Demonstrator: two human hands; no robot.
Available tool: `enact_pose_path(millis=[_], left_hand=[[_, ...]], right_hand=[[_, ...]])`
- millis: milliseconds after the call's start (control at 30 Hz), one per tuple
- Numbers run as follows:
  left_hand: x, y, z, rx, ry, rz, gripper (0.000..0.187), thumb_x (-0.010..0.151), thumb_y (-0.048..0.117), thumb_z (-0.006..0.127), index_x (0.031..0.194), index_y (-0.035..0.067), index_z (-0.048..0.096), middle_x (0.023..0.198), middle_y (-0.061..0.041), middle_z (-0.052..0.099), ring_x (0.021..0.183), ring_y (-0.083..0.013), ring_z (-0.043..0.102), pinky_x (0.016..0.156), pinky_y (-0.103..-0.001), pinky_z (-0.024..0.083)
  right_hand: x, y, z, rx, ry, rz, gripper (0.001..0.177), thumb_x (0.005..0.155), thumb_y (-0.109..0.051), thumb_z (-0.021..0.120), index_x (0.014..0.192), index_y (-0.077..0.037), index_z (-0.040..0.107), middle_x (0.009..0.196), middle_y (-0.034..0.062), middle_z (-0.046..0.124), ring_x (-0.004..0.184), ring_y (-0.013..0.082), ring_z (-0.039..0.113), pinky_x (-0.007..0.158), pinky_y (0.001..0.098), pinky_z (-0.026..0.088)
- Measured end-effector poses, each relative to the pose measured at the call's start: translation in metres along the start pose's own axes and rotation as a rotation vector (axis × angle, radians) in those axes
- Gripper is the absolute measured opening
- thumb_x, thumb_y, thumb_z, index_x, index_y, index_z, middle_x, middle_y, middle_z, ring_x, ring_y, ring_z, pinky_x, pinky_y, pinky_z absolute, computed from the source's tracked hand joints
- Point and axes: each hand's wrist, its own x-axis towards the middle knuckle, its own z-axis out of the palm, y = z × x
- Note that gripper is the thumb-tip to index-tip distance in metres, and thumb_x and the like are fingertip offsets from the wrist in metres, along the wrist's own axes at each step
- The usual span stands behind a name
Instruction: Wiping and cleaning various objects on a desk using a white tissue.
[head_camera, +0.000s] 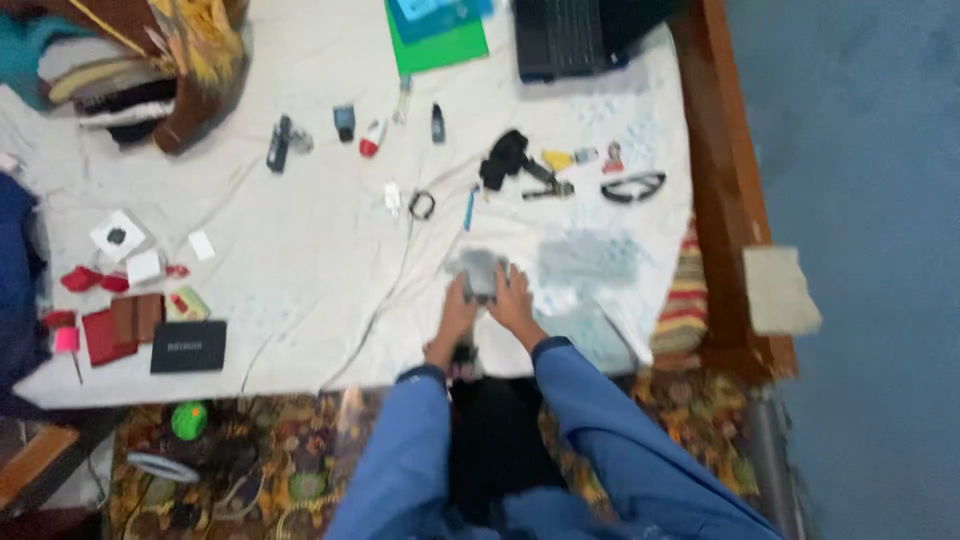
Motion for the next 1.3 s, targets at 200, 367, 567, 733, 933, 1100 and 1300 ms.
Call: enact_pose_path(millis=[200, 367, 567, 733, 933, 1100, 1300], left_hand=[[0.016, -0.014, 0.028, -0.12, 0.028, -0.318, 0.068, 0.094, 0.015, 0.055, 0.157, -0.004, 0.035, 0.153, -0.031, 0.046, 0.142, -0.0421, 0.046, 0.119, -0.043, 0.036], [0.02, 0.015, -0.008, -0.127, 0.059, -0.304, 0.067, 0.097, 0.019, 0.061, 0.155, -0.002, 0.034, 0.151, -0.03, 0.046, 0.14, -0.0434, 0.046, 0.116, -0.044, 0.036], [-0.024, 0.119, -0.089, -0.616, -0.02, -0.649, 0.069, 0.095, 0.031, 0.064, 0.155, 0.007, 0.04, 0.131, -0.019, 0.057, 0.111, -0.0286, 0.058, 0.093, -0.039, 0.05], [-0.136, 0.164, -0.115, -1.075, -0.351, -0.861, 0.067, 0.107, 0.045, 0.071, 0.147, -0.004, 0.048, 0.099, -0.014, 0.048, 0.076, -0.0247, 0.044, 0.06, -0.037, 0.039], [-0.241, 0.323, -0.192, -0.434, -0.399, 0.472, 0.048, 0.111, 0.023, 0.051, 0.153, 0.001, 0.044, 0.139, -0.011, 0.058, 0.125, -0.0178, 0.056, 0.106, -0.03, 0.044], [-0.289, 0.32, -0.164, -1.01, -0.609, -0.727, 0.047, 0.095, 0.022, 0.075, 0.136, 0.005, 0.06, 0.12, -0.002, 0.062, 0.098, -0.0126, 0.052, 0.073, -0.026, 0.04], [-0.335, 0.388, -0.145, -0.953, -0.803, -0.615, 0.055, 0.085, 0.016, 0.077, 0.134, 0.005, 0.055, 0.121, -0.008, 0.068, 0.108, -0.018, 0.065, 0.092, -0.031, 0.053]], right_hand=[[0.077, -0.007, 0.05, -0.012, -0.291, -0.012, 0.099, 0.074, -0.028, 0.087, 0.156, -0.035, 0.032, 0.164, 0.0214, 0.015, 0.14, 0.06, 0.024, 0.098, 0.0751, 0.036], [0.078, -0.016, 0.056, -0.06, -0.209, -0.042, 0.083, 0.074, -0.029, 0.084, 0.149, -0.032, 0.047, 0.151, 0.0238, 0.038, 0.131, 0.0552, 0.041, 0.106, 0.0638, 0.042], [-0.013, -0.032, -0.022, 0.29, 0.19, 0.027, 0.075, 0.072, -0.029, 0.088, 0.139, -0.018, 0.057, 0.136, 0.0218, 0.055, 0.127, 0.0447, 0.049, 0.107, 0.0531, 0.042], [-0.173, -0.04, -0.126, 0.85, 0.253, 0.177, 0.078, 0.077, -0.031, 0.087, 0.143, -0.006, 0.053, 0.138, 0.0195, 0.058, 0.127, 0.0312, 0.056, 0.106, 0.0414, 0.046], [-0.332, -0.086, -0.198, 1.067, 0.295, 0.495, 0.083, 0.079, -0.037, 0.084, 0.147, -0.007, 0.047, 0.139, 0.0163, 0.056, 0.125, 0.0264, 0.056, 0.101, 0.0391, 0.048], [-0.397, -0.129, -0.218, 0.846, 0.494, 0.589, 0.078, 0.084, -0.041, 0.076, 0.147, -0.005, 0.049, 0.136, 0.0183, 0.065, 0.121, 0.0269, 0.065, 0.101, 0.0397, 0.052], [-0.477, -0.103, -0.189, 0.674, 0.907, 0.505, 0.05, 0.108, -0.025, 0.051, 0.154, -0.005, 0.044, 0.144, 0.0222, 0.055, 0.131, 0.0347, 0.055, 0.108, 0.0442, 0.045]])
